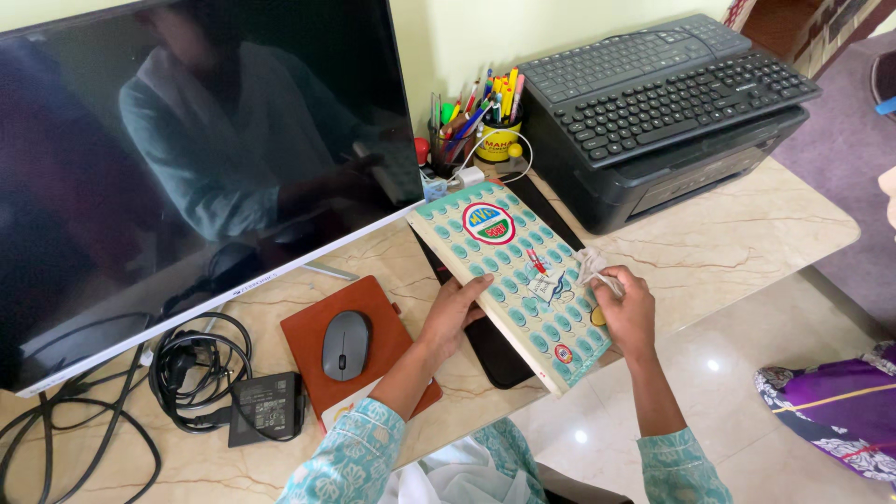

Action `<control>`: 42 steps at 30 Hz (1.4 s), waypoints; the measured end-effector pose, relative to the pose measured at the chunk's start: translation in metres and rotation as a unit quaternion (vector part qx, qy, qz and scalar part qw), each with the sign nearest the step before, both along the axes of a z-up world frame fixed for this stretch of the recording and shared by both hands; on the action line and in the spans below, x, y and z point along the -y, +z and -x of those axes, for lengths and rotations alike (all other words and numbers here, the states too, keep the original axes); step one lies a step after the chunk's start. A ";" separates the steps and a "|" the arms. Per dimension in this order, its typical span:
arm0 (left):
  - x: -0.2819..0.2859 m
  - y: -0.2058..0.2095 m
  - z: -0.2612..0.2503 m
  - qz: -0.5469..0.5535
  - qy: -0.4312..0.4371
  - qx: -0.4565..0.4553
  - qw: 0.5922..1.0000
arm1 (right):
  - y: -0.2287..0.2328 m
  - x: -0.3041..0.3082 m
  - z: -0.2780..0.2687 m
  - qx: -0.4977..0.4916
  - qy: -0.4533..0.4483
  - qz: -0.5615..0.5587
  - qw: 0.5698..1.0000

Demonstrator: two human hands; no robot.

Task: The person wipes a brown notebook, a computer mouse, a mousepad, and a monitor using a white cloth. They also tidy a power adapter and its cable on the desk.

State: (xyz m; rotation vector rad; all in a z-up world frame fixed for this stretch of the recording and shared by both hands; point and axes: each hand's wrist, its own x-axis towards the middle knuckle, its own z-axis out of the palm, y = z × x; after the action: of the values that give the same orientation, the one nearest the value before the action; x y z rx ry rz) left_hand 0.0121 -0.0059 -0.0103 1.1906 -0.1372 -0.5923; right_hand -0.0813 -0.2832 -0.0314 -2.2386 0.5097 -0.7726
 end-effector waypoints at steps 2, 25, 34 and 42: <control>-0.001 0.007 0.010 0.027 -0.015 -0.012 0.999 | 0.001 0.004 0.005 -0.022 0.019 -0.018 0.999; -0.097 0.009 0.065 -0.030 -0.045 -0.086 0.995 | -0.010 -0.010 -0.146 0.022 0.247 0.216 0.944; -0.106 0.020 0.071 0.026 -0.011 -0.097 0.995 | -0.012 -0.077 -0.243 0.001 0.376 0.196 0.906; -0.135 0.017 0.070 0.110 -0.010 -0.132 0.985 | -0.003 -0.074 -0.209 -0.114 0.509 0.220 0.825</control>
State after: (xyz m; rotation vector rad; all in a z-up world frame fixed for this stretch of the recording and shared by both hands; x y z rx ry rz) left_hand -0.0577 0.1291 0.0067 0.8894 0.0124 -0.7278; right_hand 0.1281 -0.2090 -0.0343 -2.5446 -0.8341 -0.0336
